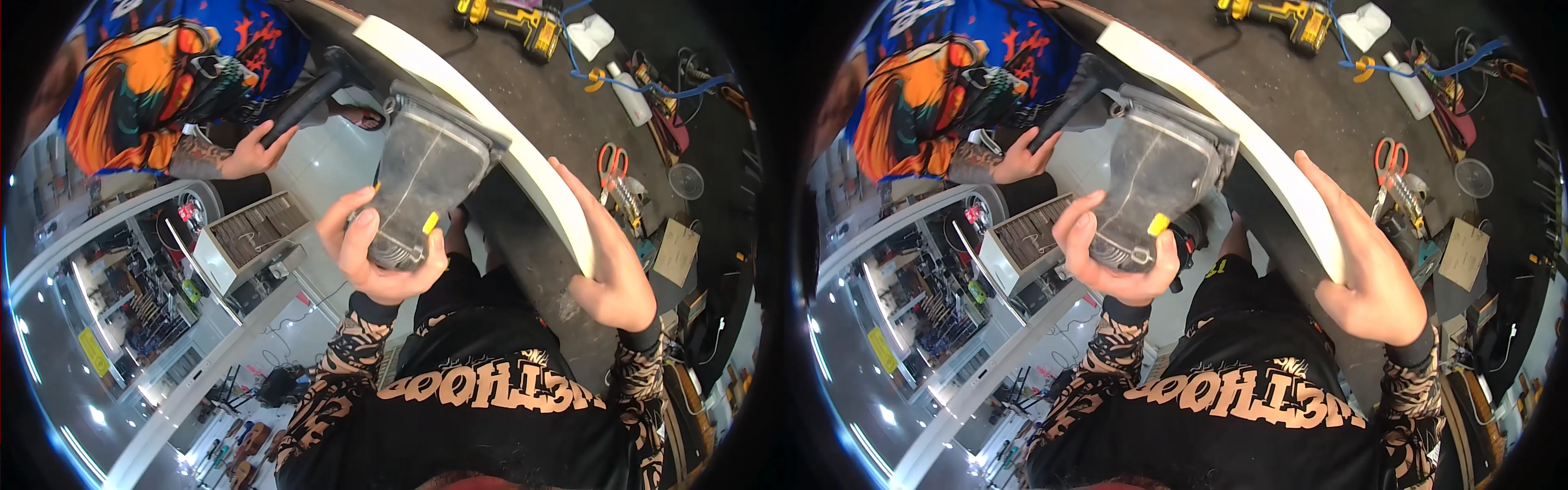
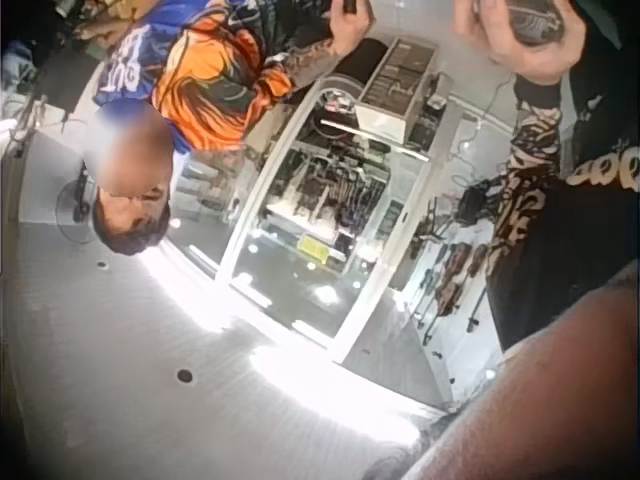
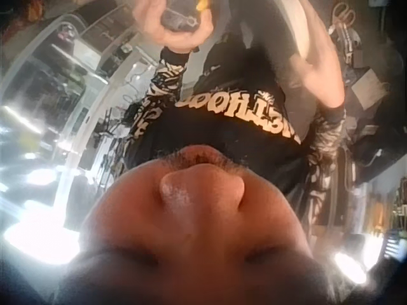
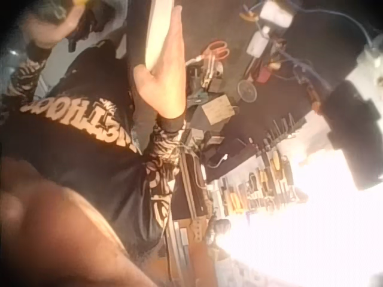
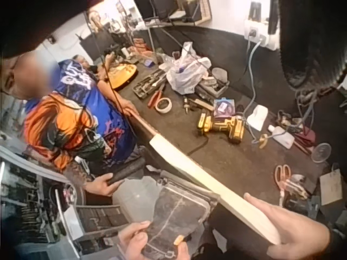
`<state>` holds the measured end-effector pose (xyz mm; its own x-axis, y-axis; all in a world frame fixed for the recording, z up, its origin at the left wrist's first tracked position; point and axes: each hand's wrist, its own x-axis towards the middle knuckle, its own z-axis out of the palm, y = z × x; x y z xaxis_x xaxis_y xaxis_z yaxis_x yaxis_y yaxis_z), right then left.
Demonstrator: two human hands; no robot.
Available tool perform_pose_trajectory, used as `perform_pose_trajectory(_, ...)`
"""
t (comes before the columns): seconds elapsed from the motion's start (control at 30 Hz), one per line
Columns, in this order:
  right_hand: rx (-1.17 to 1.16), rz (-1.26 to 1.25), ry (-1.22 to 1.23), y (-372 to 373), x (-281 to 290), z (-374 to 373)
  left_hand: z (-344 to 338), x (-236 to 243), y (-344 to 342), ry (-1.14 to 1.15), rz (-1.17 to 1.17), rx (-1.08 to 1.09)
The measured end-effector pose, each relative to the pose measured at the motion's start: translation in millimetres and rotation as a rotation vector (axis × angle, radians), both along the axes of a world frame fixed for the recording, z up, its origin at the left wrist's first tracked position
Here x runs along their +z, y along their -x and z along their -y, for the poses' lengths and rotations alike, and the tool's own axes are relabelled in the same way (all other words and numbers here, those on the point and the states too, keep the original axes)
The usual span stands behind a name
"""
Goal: The person sands the edges and surface of a wooden guitar body using a power sander while another person cleans the dust with a vacuum hose, then brushes the surface by hand.
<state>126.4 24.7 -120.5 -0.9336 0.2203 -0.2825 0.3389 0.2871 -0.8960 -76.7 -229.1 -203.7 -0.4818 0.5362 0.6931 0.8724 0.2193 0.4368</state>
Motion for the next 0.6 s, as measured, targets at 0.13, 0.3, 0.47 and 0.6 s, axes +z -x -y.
perform_pose_trajectory(0.13,-0.041,-0.081,0.015,-28.9,14.4,13.3,58.2,57.0,-58.9,-0.002,0.079,0.076)
perform_pose_trajectory(0.3,-0.064,-0.174,0.056,-56.5,25.6,38.3,166.3,108.2,-139.9,0.023,0.215,0.178)
perform_pose_trajectory(0.47,-0.120,-0.149,-0.108,-84.0,32.4,65.8,263.4,119.4,-190.3,0.166,0.293,0.235)
perform_pose_trajectory(0.6,-0.209,-0.095,-0.256,-102.6,32.0,94.1,334.6,113.1,-210.6,0.184,0.353,0.234)
